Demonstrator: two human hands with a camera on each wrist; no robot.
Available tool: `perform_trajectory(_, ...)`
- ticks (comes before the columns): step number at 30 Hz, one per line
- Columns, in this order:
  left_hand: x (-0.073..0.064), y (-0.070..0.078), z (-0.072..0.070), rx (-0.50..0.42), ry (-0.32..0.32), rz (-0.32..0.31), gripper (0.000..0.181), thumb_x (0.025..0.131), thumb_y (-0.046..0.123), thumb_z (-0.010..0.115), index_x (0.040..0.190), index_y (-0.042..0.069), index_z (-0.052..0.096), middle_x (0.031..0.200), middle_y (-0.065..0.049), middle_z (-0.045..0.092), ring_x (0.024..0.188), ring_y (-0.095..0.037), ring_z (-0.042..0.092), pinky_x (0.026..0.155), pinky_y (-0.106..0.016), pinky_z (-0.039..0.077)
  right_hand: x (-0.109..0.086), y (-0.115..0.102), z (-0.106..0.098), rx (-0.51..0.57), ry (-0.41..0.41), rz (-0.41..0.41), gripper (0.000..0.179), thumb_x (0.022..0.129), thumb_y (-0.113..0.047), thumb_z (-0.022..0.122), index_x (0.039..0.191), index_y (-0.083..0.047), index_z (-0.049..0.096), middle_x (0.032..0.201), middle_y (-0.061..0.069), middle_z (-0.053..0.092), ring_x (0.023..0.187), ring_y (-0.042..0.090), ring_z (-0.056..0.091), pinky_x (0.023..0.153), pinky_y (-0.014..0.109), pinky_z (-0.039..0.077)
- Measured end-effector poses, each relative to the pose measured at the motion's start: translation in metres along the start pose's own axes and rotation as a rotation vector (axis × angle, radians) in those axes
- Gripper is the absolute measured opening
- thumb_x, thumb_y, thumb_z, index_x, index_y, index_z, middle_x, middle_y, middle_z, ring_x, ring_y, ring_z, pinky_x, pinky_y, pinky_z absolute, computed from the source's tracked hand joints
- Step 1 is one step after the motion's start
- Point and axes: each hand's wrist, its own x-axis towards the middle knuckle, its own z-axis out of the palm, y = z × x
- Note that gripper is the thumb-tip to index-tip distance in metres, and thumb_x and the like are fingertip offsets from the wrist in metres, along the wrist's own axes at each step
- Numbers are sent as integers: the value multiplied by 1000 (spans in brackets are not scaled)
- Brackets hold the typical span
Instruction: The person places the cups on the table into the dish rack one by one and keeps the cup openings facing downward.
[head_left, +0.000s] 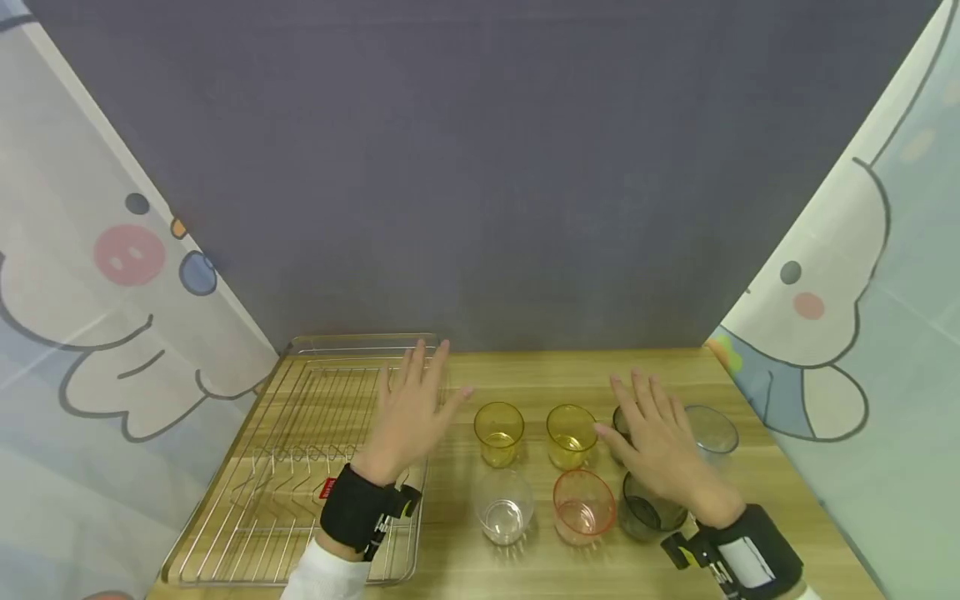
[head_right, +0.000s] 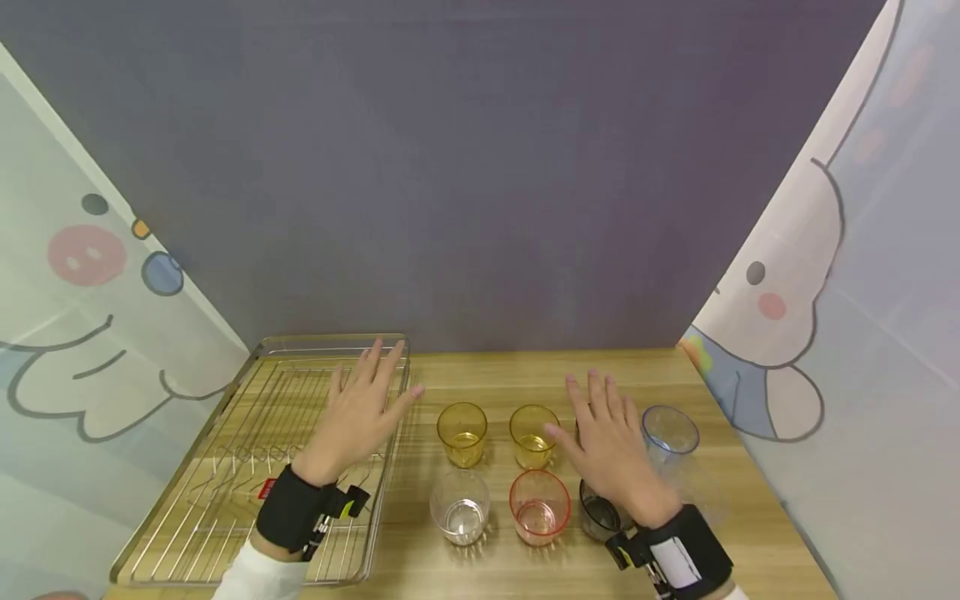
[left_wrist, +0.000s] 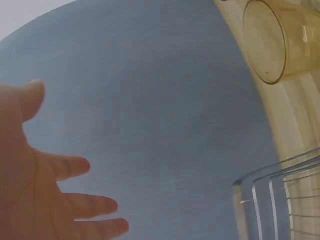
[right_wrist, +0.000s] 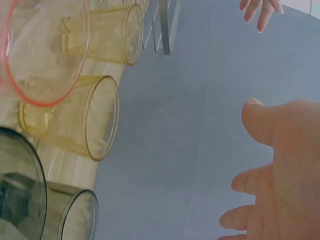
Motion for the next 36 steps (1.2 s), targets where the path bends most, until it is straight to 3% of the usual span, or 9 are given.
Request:
perform_trajectory(12,44,-41,10,-143,-107,3,71,103,59,31,157,14,26,161,-23,24,147,-44,28,113,-75,18,4,27,-5,-41,-16,39,77,101,-48,48,155,0,23,157,38,13,142,62,12,111,76,11)
perform_trajectory(19,62,-63,13,-397,-241,-54,75,104,59,25,159,9,15,165,-18,16,152,-40,16,122,-60,16,11,56,-2,-62,-35,49,76,102,-49,45,153,4,25,154,42,16,138,67,15,108,78,16)
perform_trajectory(21,65,-67,13,-427,-268,-75,77,103,61,23,159,10,13,165,-17,14,153,-39,14,122,-60,15,13,64,-2,-78,-43,47,75,103,-48,45,152,6,27,153,43,18,137,68,17,106,79,18)
perform_trajectory(31,75,-77,17,-389,-321,-115,80,102,64,21,159,10,11,164,-20,16,151,-41,18,121,-61,18,25,99,-4,-98,-114,90,74,104,-47,42,150,9,27,149,48,17,131,72,20,101,82,23)
perform_trajectory(36,78,-84,25,-366,-312,-114,77,103,62,19,159,9,15,163,-21,21,150,-42,22,120,-62,20,27,118,-6,-108,-158,92,66,106,-40,38,147,11,31,145,51,22,129,73,24,97,83,27)
